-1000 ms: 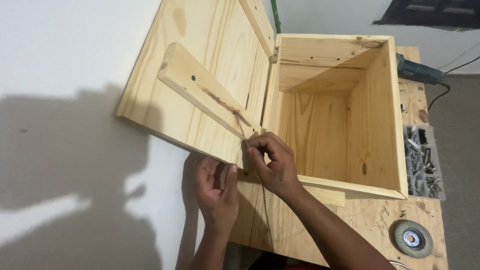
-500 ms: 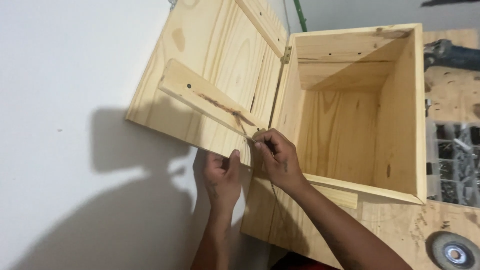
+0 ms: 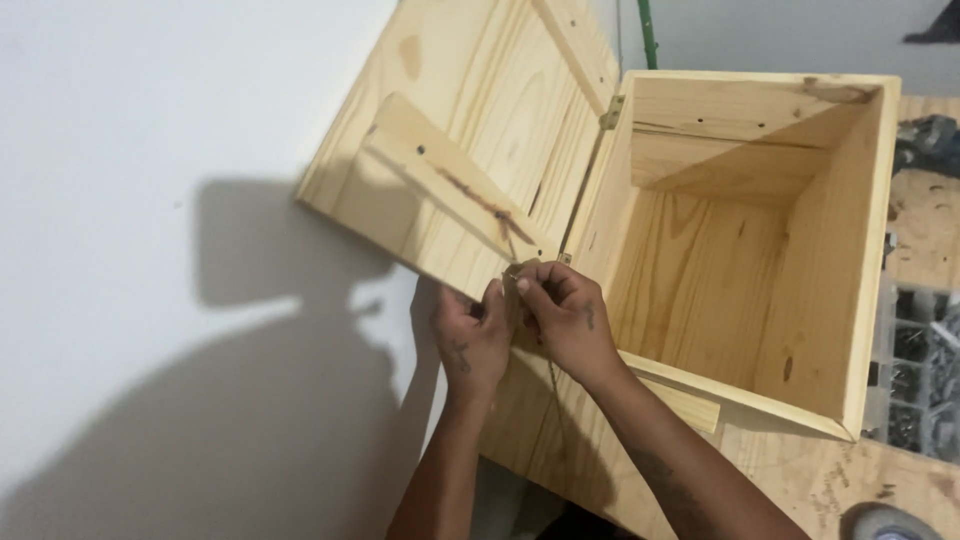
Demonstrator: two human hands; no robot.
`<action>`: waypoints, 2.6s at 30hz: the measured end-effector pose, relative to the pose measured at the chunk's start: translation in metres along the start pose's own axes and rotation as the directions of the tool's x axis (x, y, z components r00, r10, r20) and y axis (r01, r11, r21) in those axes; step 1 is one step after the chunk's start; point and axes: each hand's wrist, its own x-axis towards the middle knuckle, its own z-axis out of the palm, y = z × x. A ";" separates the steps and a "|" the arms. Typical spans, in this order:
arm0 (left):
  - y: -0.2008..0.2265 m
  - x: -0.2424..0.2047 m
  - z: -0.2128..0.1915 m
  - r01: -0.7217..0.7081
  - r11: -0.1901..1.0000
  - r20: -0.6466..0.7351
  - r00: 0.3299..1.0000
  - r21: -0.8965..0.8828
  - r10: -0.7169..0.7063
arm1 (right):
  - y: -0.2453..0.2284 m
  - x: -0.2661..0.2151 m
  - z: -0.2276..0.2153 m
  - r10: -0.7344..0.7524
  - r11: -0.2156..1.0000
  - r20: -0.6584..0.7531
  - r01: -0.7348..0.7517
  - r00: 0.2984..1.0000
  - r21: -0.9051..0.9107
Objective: Attaching a metal chain to the lid and body of a wooden box to serve as a lid stay, including selecting hardware from an organizer.
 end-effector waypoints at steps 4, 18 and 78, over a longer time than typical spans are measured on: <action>-0.003 0.009 -0.009 0.015 1.000 0.022 1.000 0.020 -0.016 | -0.018 0.001 0.014 0.140 0.989 -0.060 -0.142 0.988 -0.038; -0.012 0.016 -0.019 -0.023 1.000 0.047 0.999 0.017 0.022 | -0.008 0.013 0.025 0.332 0.943 -0.197 -0.330 0.923 0.042; -0.021 -0.001 -0.004 -0.502 0.845 0.073 0.864 0.183 0.497 | -0.035 0.004 0.011 0.368 0.914 -0.022 -0.358 0.929 0.190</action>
